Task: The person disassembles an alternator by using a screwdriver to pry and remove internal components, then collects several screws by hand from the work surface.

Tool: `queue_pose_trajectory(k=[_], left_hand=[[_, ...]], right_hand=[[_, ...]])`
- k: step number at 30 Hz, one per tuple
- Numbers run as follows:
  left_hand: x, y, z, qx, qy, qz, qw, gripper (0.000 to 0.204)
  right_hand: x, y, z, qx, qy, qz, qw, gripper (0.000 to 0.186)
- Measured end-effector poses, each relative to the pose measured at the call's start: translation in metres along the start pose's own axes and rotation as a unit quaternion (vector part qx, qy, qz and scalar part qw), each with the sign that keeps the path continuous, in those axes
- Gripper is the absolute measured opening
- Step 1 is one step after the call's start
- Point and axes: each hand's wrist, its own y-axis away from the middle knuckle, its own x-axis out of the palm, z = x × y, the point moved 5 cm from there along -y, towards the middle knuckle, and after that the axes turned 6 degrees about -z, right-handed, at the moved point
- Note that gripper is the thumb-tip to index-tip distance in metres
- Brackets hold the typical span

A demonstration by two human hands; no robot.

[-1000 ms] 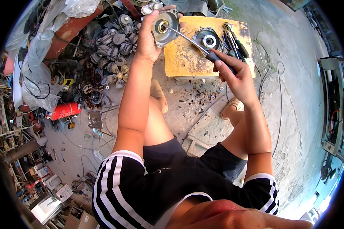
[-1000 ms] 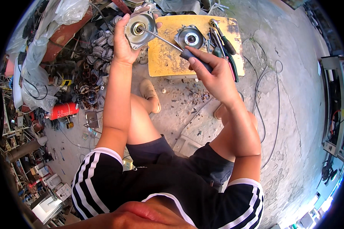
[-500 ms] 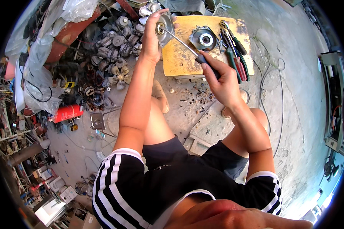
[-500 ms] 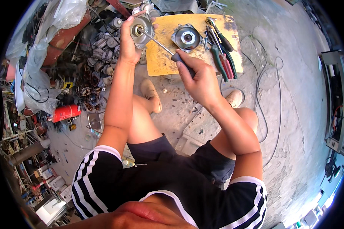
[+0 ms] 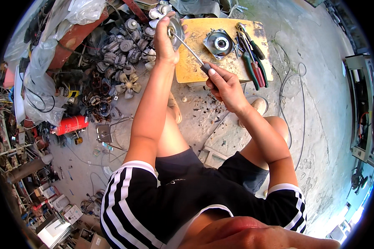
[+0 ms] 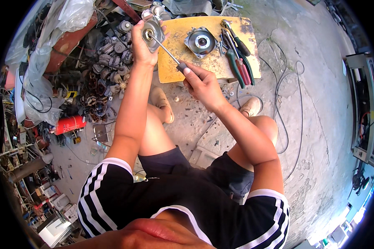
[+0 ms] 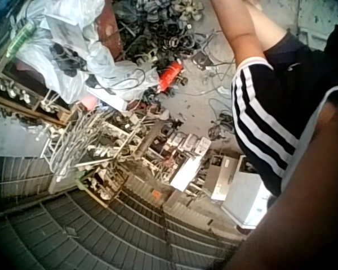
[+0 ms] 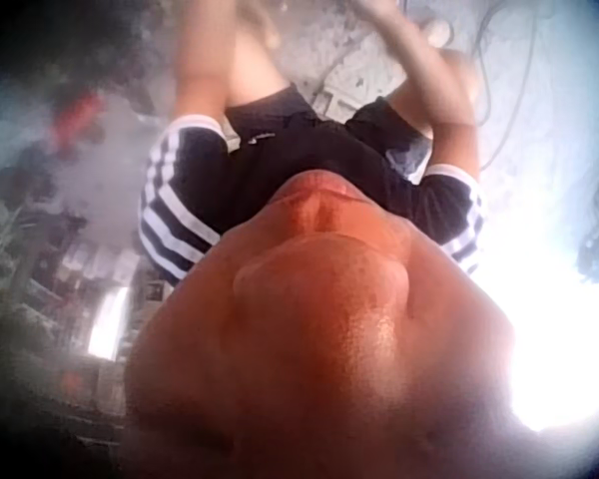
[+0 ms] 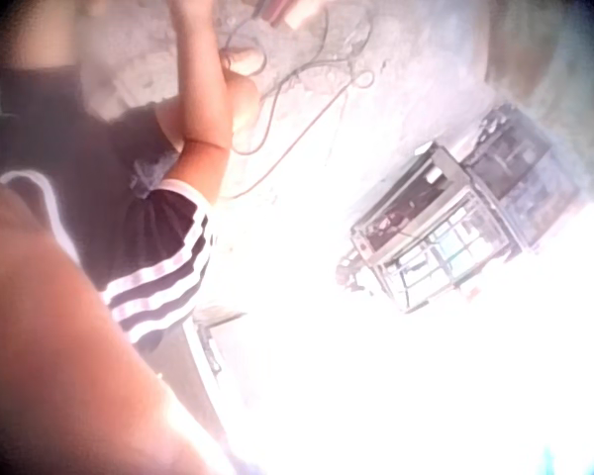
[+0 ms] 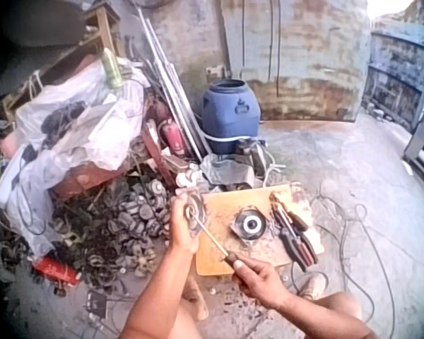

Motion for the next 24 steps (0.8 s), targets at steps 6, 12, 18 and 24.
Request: queue_pose_trajectory(k=[6, 12, 18, 24], left_hand=[[-0.007, 0.0, 0.001, 0.011, -0.023, 0.02, 0.999, 0.047], [-0.01, 0.004, -0.006, 0.018, -0.017, 0.055, 0.998, 0.048], [-0.008, 0.004, -0.014, 0.032, 0.003, 0.099, 0.995, 0.05], [-0.003, 0.0, -0.022, -0.035, 0.113, 0.164, 0.979, 0.058]], right_hand=[[-0.005, -0.002, -0.005, 0.089, -0.078, 0.031, 0.993, 0.042], [-0.01, -0.005, -0.005, 0.113, -0.099, 0.059, 0.987, 0.039], [-0.006, -0.007, -0.011, 0.108, -0.133, 0.094, 0.981, 0.041], [0.013, -0.004, 0.0, 0.168, -0.273, 0.191, 0.928, 0.046]])
